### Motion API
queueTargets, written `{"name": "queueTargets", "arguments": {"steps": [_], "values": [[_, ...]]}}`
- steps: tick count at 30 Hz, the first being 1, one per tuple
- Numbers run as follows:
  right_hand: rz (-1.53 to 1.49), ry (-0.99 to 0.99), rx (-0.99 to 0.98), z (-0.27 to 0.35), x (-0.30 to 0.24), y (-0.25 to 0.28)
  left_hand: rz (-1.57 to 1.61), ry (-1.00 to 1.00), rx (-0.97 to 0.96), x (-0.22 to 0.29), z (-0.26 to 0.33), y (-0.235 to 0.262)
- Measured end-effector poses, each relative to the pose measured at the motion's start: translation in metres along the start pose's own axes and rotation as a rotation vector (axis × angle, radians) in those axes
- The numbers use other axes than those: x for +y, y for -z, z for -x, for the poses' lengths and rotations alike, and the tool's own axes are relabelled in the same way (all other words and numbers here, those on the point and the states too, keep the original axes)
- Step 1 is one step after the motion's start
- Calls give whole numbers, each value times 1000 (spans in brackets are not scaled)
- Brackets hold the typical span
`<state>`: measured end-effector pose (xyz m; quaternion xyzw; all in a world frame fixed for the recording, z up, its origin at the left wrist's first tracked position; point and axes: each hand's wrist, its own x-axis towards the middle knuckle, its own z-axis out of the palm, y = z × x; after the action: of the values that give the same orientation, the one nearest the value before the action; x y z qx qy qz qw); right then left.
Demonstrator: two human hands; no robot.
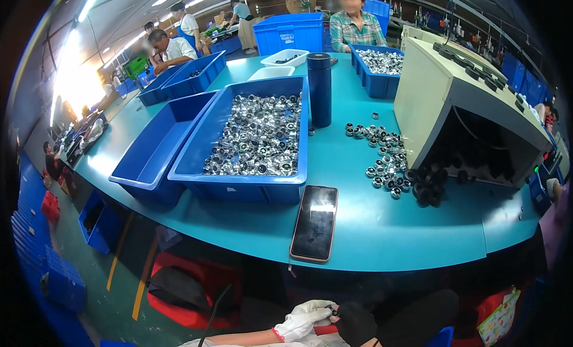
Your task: Assembling small rubber gaskets with metal rings in a factory setting.
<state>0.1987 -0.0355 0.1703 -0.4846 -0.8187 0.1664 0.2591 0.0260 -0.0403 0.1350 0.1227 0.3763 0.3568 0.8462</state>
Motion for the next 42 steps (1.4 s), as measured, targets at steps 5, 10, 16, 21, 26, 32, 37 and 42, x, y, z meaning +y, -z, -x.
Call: {"name": "queueTargets", "arguments": {"steps": [5, 10, 16, 21, 26, 32, 37, 42], "values": [[-21, 38, -24, 1, 2, -5, 3, 23, 50, 3, 0, 3], [-5, -13, -148, 6, 5, -18, -131, -16, 116, -4, -8, 11], [-121, -88, -61, -1, 7, -26, -277, -120, 96, -3, -20, 16], [-82, -34, 30, 0, 7, -26, -70, -84, 47, 6, -16, 15], [-11, 39, 33, 0, 8, -23, -161, -142, 92, 13, -6, 0], [-126, -39, 45, 6, -3, -26, -178, -168, 90, 10, -2, 2], [-57, -45, 24, -4, 1, -28, -192, -125, 103, 22, -2, 1], [-226, -207, 88, -19, -19, -8, -99, -200, 25, 32, 5, -10]]}}
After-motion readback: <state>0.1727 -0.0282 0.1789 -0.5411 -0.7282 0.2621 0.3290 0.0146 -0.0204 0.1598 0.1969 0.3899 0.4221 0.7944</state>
